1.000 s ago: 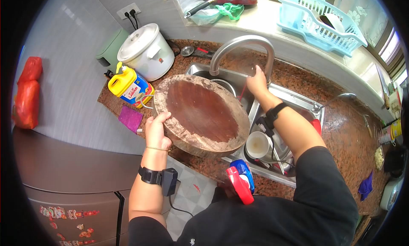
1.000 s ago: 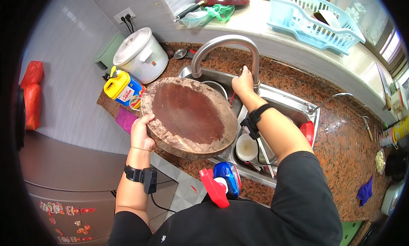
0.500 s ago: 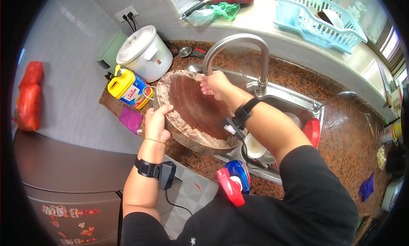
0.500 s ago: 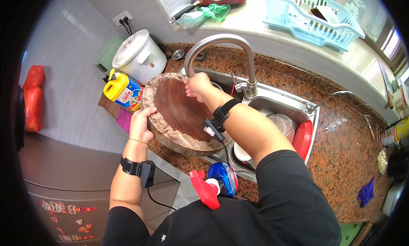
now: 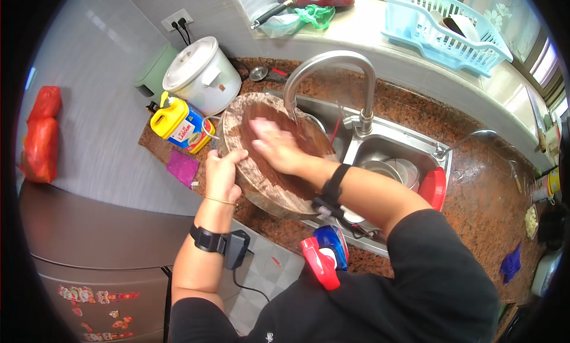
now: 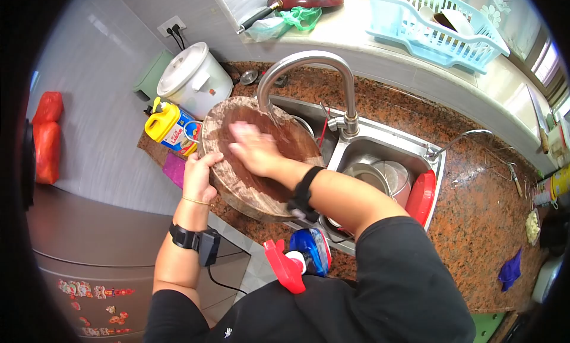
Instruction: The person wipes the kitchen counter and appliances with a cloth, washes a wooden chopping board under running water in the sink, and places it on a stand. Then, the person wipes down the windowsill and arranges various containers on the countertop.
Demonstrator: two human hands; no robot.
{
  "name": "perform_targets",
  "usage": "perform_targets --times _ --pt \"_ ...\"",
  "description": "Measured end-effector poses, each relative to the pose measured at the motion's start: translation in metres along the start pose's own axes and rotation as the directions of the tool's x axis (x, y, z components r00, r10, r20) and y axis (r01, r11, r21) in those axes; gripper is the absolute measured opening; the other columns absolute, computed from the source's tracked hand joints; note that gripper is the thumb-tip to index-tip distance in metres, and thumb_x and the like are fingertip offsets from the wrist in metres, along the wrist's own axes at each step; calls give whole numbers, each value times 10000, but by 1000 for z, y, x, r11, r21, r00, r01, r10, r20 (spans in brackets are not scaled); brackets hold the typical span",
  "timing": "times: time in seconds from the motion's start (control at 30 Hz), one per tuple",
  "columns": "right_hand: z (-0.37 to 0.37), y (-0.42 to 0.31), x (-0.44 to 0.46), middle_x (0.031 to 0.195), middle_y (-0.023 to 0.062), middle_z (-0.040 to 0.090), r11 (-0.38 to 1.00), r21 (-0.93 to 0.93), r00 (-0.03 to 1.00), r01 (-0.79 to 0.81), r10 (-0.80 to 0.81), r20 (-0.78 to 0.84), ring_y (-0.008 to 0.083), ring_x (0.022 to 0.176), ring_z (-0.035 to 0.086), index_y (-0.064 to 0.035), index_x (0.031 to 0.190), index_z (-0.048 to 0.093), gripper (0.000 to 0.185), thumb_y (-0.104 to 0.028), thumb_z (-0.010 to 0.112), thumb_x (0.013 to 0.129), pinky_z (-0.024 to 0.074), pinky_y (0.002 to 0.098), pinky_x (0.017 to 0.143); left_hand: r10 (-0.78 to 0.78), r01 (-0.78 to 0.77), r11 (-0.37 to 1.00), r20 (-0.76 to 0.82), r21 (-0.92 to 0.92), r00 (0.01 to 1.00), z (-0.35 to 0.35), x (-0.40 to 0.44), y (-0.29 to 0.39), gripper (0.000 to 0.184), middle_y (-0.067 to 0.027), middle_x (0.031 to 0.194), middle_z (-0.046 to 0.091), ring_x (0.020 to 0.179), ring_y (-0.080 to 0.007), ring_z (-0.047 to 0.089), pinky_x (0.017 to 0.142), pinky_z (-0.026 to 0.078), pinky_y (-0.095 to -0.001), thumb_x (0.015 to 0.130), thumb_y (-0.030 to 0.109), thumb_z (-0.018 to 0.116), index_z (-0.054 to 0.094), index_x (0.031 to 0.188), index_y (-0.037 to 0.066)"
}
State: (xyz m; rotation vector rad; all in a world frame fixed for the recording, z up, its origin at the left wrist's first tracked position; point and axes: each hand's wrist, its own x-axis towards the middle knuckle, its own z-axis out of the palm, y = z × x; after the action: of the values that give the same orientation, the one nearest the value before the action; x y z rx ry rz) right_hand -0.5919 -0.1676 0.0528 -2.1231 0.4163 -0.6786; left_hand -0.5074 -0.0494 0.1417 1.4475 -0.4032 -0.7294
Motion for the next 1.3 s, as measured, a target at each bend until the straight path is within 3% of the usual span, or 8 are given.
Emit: perform_targets --times 0.1,0.3,0.5,0.67,0.9,1.03,1.13,1.3 --pt "1 104 -21 1497 115 79 823 45 822 -567 562 92 275 1378 94 -140 1437 116 684 -532 305 909 80 550 1066 -3 3 1000 -37 12 999 2 -7 6 428 -144 941 574 824 -224 594 739 507 -364 663 -47 652 414 1019 -45" --pt "-42 16 35 1309 211 438 569 606 790 -557 589 173 317 1228 387 -42 1312 389 507 -370 412 927 275 403 1032 -3 4 999 -24 47 1000 5 -11 9 414 -139 903 581 792 -218 600 723 509 -357 670 -49 640 427 1025 -44" --pt "3 -26 -55 1488 149 90 993 114 996 -30 20 83 321 1375 70 -75 1422 133 646 -432 351 930 106 507 1079 2 -2 998 6 55 1000 -5 -6 2 409 -128 924 590 809 -212 602 753 499 -338 670 -53 638 445 1031 -43" --pt "-1 97 -107 1388 248 286 750 -96 756 -654 644 -115 365 1304 259 36 1316 308 644 -464 340 911 224 434 1058 -11 12 999 -23 51 1000 -8 -20 2 393 -131 934 587 821 -212 601 754 499 -337 672 -53 638 456 1020 -39" --pt "5 30 -94 1460 237 100 926 -7 925 -378 378 34 344 1368 81 -11 1406 131 671 -463 282 934 96 527 1076 9 -7 998 -29 56 1000 -9 -13 -2 383 -121 912 583 797 -206 593 740 494 -335 674 -52 639 452 1008 -36" --pt "-11 131 -86 1030 204 601 849 -236 877 -473 479 -35 396 968 554 -23 1091 552 310 -223 465 871 441 449 855 15 -14 999 -33 34 999 -5 -24 -1 383 -124 914 580 809 -202 589 749 491 -335 678 -48 640 450 1011 -33" --pt "-17 106 -13 718 137 607 949 283 939 -142 219 -264 282 623 569 -21 722 580 121 -82 514 804 469 385 579 -2 4 998 -32 58 999 -7 -18 -2 403 -128 927 576 820 -202 586 755 491 -336 682 -45 637 435 1031 -33" --pt "-51 34 53 605 56 507 265 863 768 -430 611 194 172 462 491 -35 743 514 276 -150 341 924 398 317 394 -9 13 997 -51 79 999 -7 -20 -2 399 -129 936 574 821 -198 585 762 491 -333 684 -42 635 439 1031 -40"
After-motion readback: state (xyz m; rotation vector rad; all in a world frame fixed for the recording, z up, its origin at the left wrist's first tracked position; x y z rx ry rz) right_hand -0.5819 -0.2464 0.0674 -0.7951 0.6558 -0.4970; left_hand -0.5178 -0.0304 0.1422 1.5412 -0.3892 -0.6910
